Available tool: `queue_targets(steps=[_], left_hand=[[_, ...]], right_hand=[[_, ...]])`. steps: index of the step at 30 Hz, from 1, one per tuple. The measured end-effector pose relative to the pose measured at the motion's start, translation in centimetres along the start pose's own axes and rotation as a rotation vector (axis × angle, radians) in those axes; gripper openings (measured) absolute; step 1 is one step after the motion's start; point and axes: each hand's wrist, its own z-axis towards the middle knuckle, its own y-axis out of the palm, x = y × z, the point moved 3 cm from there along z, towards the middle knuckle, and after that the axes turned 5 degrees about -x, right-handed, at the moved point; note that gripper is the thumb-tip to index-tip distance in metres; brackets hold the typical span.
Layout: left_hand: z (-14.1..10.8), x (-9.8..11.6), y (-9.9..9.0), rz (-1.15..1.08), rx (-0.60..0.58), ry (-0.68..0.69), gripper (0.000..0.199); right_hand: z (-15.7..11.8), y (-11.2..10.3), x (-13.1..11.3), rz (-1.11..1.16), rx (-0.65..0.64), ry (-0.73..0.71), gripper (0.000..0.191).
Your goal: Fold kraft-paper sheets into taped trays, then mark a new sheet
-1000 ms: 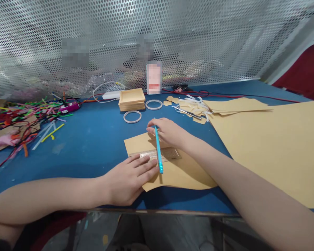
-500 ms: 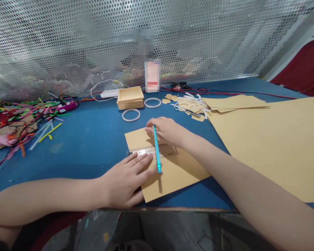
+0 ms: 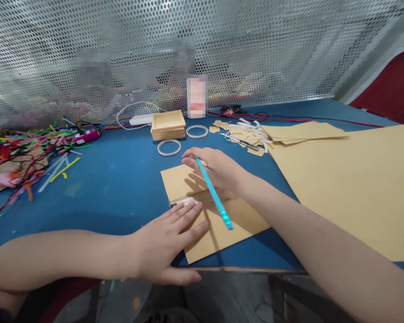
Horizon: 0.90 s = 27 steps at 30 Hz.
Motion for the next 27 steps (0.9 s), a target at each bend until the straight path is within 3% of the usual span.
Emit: queue_targets(steps=[5,10,15,21,27], left_hand=[[-0.1,0.5,0.4,0.062,0.018,0.011,0.076],[-0.2,0.9,0.5,0.073,0.067,0.011,0.075],[-0.2,1.0,0.3,0.073,0.090,0.007,0.073],[-0.1,1.0,0.2,0.033,0.082,-0.004,0.071],[-0.1,1.0,0.2,0.005,0.068,-0.004,0.073]], right_hand=[[-1.6,0.1,-1.6,0.197,0.086,-0.008,0.038],[-2.9,1.4,-2.6,0.172,0.007,0.012,0.034],[-3.0,2.9,-2.3,0.230,-0.039,0.094,0.027],[-3.1,4.7,-1.3,0.576,-0.072,0.261,0.013],[-2.9,5.3,-0.8,0.725,-0.087,0.352,0.018]])
